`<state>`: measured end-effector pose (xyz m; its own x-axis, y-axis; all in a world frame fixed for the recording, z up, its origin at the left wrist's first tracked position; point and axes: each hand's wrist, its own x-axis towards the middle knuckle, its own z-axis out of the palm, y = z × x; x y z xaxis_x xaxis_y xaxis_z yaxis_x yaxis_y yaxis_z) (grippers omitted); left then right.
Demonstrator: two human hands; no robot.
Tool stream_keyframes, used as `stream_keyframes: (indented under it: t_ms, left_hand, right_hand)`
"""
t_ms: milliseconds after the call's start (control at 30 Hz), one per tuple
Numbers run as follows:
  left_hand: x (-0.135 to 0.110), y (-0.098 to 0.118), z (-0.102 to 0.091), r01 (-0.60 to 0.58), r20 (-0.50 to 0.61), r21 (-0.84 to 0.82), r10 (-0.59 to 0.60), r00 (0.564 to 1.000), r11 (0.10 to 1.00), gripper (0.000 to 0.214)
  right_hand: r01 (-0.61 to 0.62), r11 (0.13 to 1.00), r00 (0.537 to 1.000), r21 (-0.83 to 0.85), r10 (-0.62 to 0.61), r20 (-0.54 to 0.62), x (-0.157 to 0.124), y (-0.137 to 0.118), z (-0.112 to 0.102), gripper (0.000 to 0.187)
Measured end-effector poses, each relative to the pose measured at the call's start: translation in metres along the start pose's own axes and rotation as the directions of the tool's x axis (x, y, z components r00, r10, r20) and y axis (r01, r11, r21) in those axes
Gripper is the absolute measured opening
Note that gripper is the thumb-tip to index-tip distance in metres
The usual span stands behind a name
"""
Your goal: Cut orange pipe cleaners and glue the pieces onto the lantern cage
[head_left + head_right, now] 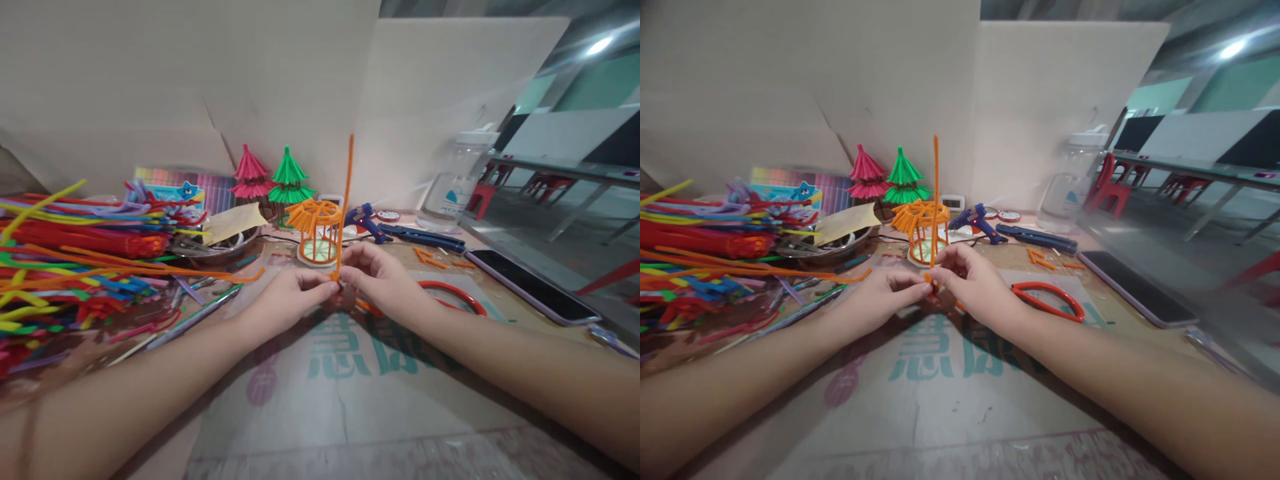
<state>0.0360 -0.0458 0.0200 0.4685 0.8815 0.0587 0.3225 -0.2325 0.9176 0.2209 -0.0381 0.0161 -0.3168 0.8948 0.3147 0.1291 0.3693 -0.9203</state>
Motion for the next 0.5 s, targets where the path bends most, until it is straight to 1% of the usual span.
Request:
stream_keyframes:
  t_ms: [33, 67, 100, 167, 233, 333, 433, 500]
  left_hand:
    - [0.0, -0.001, -0.001, 0.004, -0.014, -0.005, -0.004, 1.0, 1.0, 0.025]
    - [0.0, -0.001, -0.002, 0.007, -0.028, -0.002, -0.007, 1.0, 1.0, 0.026]
    - [0.0, 0.0, -0.002, 0.011, -0.04, 0.006, -0.01, 0.999, 1.0, 0.027]
    - [0.0, 0.003, -0.002, 0.02, -0.052, 0.028, -0.018, 0.998, 0.999, 0.027]
    - [0.0, 0.005, -0.002, 0.043, -0.052, 0.027, -0.042, 0.998, 0.999, 0.025]
    - [-0.001, 0.005, 0.0, 0.048, -0.021, 0.031, -0.048, 0.999, 0.998, 0.025]
    - [-0.001, 0.002, 0.001, 0.02, 0.016, 0.034, -0.02, 1.0, 0.999, 0.025]
    - [-0.001, 0.001, 0.001, 0.016, 0.018, 0.026, -0.016, 1.0, 1.0, 0.025]
  right_hand:
    - [0.049, 0.997, 0.999, -0.061, -0.05, -0.005, -0.001, -0.001, -0.002, 0.023]
    - [0.106, 0.982, 0.994, -0.156, -0.107, 0.007, -0.002, -0.002, -0.005, 0.029]
    - [0.164, 0.947, 0.986, -0.275, -0.16, 0.038, -0.004, -0.003, -0.008, 0.036]
    - [0.253, 0.825, 0.967, -0.506, -0.218, 0.129, -0.008, -0.005, -0.011, 0.047]
    - [0.273, 0.719, 0.962, -0.639, -0.214, 0.17, -0.012, -0.004, -0.01, 0.047]
    - [0.293, 0.664, 0.956, -0.688, -0.216, 0.199, -0.014, -0.001, -0.006, 0.038]
    - [0.381, 0.62, 0.923, -0.686, -0.29, 0.251, -0.014, 0.003, -0.004, 0.041]
    - [0.428, 0.599, 0.902, -0.676, -0.322, 0.287, -0.015, 0.004, -0.004, 0.038]
